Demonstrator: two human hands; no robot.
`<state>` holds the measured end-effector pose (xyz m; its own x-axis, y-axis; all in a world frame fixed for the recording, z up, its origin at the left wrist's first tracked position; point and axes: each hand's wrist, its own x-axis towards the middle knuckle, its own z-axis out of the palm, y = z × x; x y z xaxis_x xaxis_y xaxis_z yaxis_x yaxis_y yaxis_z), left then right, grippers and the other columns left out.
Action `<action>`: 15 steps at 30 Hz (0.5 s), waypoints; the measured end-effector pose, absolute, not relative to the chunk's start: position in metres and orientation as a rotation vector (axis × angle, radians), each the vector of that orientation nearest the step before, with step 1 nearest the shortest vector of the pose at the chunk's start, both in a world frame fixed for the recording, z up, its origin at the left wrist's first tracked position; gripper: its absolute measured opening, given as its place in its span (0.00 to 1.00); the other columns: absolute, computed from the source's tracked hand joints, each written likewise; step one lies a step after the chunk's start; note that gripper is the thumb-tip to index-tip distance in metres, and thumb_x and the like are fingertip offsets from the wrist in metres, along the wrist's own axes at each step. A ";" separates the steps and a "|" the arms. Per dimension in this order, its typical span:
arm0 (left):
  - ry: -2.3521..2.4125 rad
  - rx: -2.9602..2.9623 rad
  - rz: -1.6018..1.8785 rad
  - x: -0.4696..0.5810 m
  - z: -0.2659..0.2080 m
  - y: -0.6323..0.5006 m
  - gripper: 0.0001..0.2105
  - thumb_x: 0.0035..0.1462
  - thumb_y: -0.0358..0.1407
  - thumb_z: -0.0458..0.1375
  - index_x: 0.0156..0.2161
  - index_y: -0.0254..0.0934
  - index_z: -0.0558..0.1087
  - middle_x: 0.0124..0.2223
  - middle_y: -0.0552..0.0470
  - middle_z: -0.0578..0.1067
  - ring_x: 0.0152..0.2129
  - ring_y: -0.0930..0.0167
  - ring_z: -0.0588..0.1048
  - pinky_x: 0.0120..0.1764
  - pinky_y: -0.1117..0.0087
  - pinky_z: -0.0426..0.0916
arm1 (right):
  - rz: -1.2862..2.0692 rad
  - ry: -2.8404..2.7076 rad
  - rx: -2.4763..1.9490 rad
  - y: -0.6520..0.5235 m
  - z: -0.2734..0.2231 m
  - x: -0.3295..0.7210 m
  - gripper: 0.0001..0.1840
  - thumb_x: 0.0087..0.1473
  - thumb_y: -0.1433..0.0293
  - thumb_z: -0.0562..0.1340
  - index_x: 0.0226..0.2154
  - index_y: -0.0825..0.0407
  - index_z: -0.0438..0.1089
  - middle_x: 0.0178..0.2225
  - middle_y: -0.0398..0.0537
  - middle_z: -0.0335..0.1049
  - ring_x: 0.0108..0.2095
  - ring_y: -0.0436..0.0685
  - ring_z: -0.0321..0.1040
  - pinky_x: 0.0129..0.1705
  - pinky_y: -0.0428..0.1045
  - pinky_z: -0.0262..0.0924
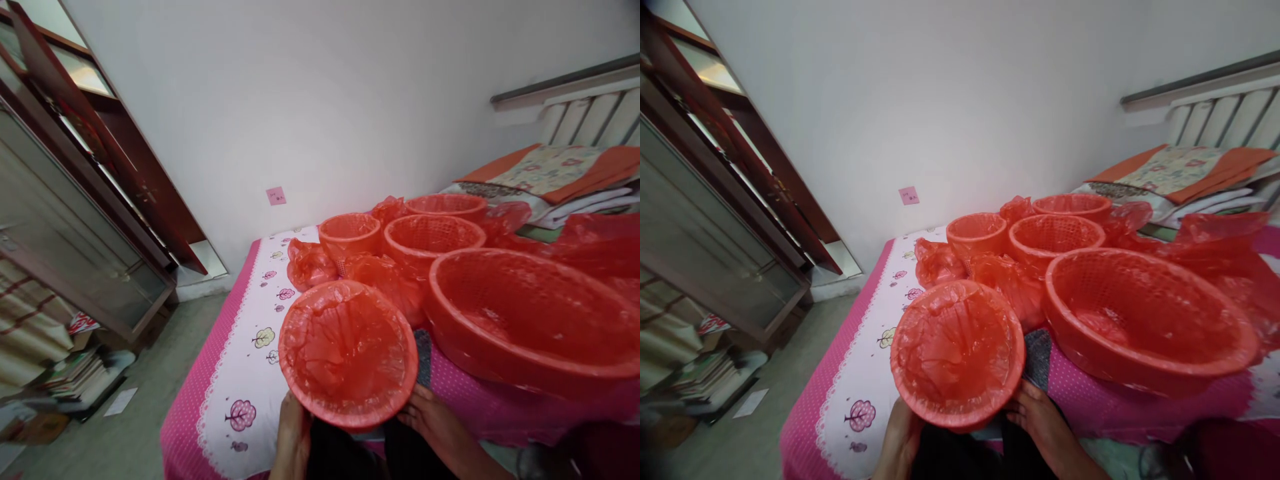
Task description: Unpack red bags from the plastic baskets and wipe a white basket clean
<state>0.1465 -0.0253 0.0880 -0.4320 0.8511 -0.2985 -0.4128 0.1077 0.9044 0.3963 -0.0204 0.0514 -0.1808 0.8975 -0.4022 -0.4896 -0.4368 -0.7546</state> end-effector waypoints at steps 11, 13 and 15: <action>1.830 1.291 1.932 0.125 0.195 -0.027 0.10 0.59 0.44 0.58 0.41 0.40 0.72 0.35 0.52 0.76 0.33 0.66 0.76 0.40 0.65 0.71 | 1.255 -0.673 -1.193 -0.008 0.107 0.429 0.38 0.50 0.44 0.68 0.58 0.44 0.72 0.63 0.52 0.71 0.64 0.68 0.68 0.58 0.60 0.70; 1.703 1.688 1.483 0.143 0.224 -0.006 0.10 0.66 0.40 0.51 0.41 0.40 0.73 0.34 0.52 0.76 0.31 0.68 0.75 0.38 0.66 0.71 | 1.198 -0.817 -1.241 -0.008 0.122 0.424 0.37 0.51 0.46 0.68 0.59 0.45 0.73 0.64 0.52 0.71 0.65 0.69 0.65 0.62 0.60 0.67; 1.701 2.001 0.767 0.164 0.234 0.025 0.14 0.67 0.33 0.45 0.44 0.40 0.75 0.33 0.51 0.76 0.31 0.68 0.75 0.37 0.67 0.70 | 1.147 -0.965 -1.272 -0.007 0.133 0.414 0.34 0.51 0.48 0.67 0.57 0.46 0.75 0.61 0.53 0.74 0.64 0.70 0.67 0.63 0.60 0.67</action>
